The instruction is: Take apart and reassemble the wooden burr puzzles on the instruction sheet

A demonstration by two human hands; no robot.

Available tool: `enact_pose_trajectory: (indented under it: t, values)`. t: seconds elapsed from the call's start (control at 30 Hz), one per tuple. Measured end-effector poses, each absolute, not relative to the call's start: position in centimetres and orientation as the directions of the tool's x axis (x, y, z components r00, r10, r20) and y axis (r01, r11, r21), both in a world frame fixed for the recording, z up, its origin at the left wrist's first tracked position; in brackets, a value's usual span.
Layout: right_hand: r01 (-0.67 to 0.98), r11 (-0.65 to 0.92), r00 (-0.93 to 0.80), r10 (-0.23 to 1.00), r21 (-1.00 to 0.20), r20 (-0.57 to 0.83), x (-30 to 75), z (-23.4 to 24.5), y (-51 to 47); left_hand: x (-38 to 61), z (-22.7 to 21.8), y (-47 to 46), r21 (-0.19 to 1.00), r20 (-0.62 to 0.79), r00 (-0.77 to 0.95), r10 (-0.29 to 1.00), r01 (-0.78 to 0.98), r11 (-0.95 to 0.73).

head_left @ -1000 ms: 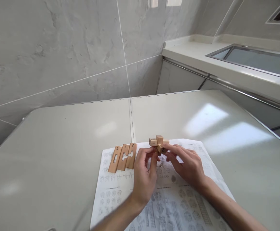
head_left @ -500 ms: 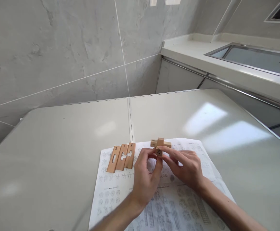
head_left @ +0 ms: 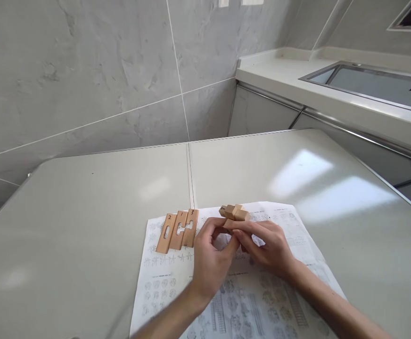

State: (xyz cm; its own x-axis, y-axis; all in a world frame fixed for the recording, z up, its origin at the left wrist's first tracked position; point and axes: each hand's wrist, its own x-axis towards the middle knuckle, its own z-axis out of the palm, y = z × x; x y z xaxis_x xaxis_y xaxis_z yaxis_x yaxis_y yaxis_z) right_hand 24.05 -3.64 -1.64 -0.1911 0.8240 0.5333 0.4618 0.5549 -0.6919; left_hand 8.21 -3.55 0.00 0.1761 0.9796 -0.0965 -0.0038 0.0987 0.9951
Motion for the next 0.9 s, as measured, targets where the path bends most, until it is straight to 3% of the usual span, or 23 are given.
enact_pose_trajectory:
  t: [0.17,0.37,0.57,0.9]
  values:
    - [0.464,0.616,-0.261,0.782,-0.637,0.566,23.90,-1.87,-4.00,8.14,-0.36,-3.53,0.995,-0.096,0.137,0.986,0.021,0.094]
    - [0.550,0.562,-0.088,0.775,-0.618,0.626,24.04,-2.15,-3.78,8.10,-0.16,-3.62,0.989,-0.147,0.144,0.979,-0.007,0.149]
    - [0.672,0.539,-0.092,0.741,-0.507,0.665,24.19,-2.23,-3.49,8.06,0.06,-3.68,0.992,-0.120,0.149,0.981,-0.027,0.126]
    - [0.681,0.427,0.019,0.802,-0.594,0.598,23.47,-2.53,-3.71,8.11,-0.44,-3.71,0.998,-0.057,0.082,0.995,0.021,0.055]
